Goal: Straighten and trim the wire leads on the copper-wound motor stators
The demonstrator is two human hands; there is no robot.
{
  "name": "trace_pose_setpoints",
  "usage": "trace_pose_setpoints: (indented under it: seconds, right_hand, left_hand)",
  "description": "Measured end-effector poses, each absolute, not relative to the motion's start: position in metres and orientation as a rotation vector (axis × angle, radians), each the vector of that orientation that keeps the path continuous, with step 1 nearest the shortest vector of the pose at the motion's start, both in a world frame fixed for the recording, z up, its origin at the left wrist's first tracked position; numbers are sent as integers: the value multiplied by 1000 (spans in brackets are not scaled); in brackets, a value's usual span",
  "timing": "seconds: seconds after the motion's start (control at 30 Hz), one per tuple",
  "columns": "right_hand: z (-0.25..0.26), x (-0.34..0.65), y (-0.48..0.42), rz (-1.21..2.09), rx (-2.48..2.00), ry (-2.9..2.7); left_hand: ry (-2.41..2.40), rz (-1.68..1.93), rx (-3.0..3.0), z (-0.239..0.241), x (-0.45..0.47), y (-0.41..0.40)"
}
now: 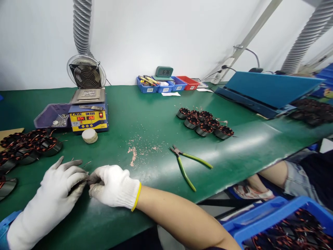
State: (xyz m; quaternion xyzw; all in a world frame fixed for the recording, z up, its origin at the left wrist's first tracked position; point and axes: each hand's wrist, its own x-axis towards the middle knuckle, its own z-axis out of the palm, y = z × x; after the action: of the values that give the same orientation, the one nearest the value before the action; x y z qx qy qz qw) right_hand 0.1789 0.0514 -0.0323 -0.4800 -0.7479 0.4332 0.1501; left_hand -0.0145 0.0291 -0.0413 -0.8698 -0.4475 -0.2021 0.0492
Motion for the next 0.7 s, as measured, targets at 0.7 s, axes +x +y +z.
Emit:
trace_pose_setpoints:
  seconds: [0.7]
  right_hand:
    - [-52, 169, 56, 1487, -1216, -1606]
  left_hand:
    - [-1839, -495, -2788, -31, -4, 34]
